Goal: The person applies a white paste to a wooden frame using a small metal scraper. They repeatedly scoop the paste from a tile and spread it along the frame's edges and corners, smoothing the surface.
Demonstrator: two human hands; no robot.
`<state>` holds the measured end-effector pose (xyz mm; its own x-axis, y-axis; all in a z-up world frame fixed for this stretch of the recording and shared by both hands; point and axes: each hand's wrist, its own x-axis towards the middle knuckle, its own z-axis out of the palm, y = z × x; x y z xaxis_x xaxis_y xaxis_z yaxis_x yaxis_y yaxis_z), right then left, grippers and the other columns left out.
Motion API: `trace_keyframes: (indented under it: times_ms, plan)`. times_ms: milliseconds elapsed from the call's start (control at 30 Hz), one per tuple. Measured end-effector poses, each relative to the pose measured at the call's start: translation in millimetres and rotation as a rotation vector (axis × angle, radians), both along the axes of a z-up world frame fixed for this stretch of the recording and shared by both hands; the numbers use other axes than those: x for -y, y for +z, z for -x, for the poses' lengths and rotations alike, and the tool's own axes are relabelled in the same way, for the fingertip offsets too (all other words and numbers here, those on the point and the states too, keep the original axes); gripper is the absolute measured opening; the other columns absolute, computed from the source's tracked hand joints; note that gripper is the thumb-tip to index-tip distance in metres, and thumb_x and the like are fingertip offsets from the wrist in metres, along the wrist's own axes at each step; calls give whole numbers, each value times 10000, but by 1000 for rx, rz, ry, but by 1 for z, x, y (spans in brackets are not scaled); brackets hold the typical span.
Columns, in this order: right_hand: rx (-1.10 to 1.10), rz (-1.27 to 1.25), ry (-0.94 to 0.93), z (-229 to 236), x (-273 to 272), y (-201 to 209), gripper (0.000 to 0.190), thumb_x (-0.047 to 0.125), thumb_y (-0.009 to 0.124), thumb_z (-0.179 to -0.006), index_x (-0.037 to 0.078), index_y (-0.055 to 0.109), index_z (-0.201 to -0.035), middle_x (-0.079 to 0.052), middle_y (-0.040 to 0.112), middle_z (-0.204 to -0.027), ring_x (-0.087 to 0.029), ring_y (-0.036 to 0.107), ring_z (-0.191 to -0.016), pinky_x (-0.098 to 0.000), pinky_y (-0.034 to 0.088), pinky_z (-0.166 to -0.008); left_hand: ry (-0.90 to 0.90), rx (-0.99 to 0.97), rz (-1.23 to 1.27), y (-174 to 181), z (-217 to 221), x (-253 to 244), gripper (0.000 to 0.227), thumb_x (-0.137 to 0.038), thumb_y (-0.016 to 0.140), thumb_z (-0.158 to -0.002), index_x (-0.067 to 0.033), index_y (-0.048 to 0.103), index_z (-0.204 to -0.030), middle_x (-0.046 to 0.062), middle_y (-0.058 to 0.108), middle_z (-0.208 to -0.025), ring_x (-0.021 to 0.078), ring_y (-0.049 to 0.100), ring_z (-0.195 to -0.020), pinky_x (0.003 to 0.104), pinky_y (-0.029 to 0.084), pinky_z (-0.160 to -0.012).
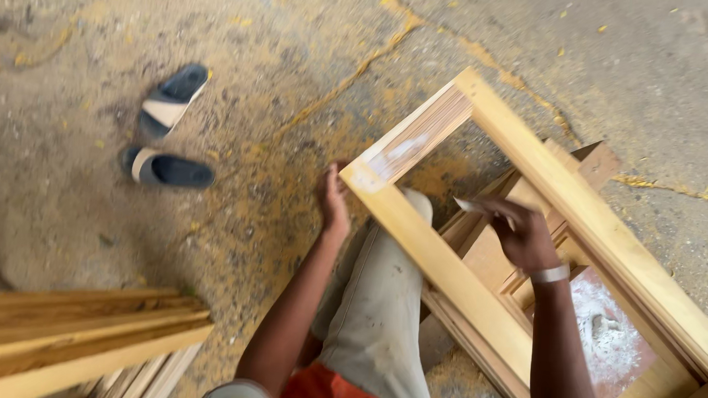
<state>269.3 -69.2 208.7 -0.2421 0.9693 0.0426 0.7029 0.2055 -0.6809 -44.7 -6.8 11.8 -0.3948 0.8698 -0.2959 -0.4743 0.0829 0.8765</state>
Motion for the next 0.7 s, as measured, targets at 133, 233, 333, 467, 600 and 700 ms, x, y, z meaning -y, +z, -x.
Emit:
trace_keyframes:
  times_ms: [133, 233, 333, 467, 600, 700]
  plan:
    - [-787, 114, -410, -46, 88, -37, 270, 35, 649, -938, -66, 685, -1185, -155, 728, -1103, -234, 699, -1009, -371, 592, -912, -12, -459, -320, 43, 31, 18, 370, -309, 526, -1060, -37, 621, -1293, 113, 654, -1302, 225, 641, -1175, 374, 529, -975]
    - [-1163, 45, -727, -52, 139, -59, 374, 108, 701, -982, -106, 645, -1284, -194, 698, -1173, -304, 670, -1022, -419, 548, -869, -20, -940, -534, 79, 28, 25, 230, -223, 539, -1084, -60, 639, -1213, 141, 695, -1283, 241, 667, -1191, 372, 541, -1025]
    - [-1468, -8, -865, -38, 155, -72, 364, 109, 707, -901, -28, 596, -1219, -138, 732, -1177, -282, 690, -1164, -450, 596, -955, -243, -1079, -568, 107, -3, 50, 187, -225, 598, -1030, -80, 700, -1089, 105, 766, -1135, 229, 730, -1070, 386, 570, -1000]
    - [-1774, -21, -730, -1, 135, -77, 404, 119, 721, -878, 50, 626, -1265, -76, 733, -1116, -210, 674, -1076, -391, 601, -884, -817, -714, -615, 136, -72, 109, 399, -367, 616, -1036, -41, 676, -1257, 158, 742, -1220, 259, 718, -1140, 425, 567, -1019]
    - [-1858, 10, -561, 35, 107, -73, 350, 78, 711, -930, 24, 635, -1267, -73, 725, -1078, -180, 687, -971, -318, 581, -844, -896, -485, -692, 157, -115, 127, 597, -474, 552, -1055, -10, 566, -1430, 198, 659, -1325, 277, 621, -1172, 431, 511, -1010]
    - [-1876, 72, -516, 58, 94, -69, 230, 70, 681, -996, 2, 640, -1212, -69, 723, -1042, -151, 682, -905, -283, 568, -805, -895, -286, -686, 161, -125, 123, 579, -478, 549, -1071, -8, 564, -1408, 173, 650, -1292, 250, 606, -1168, 421, 499, -1022]
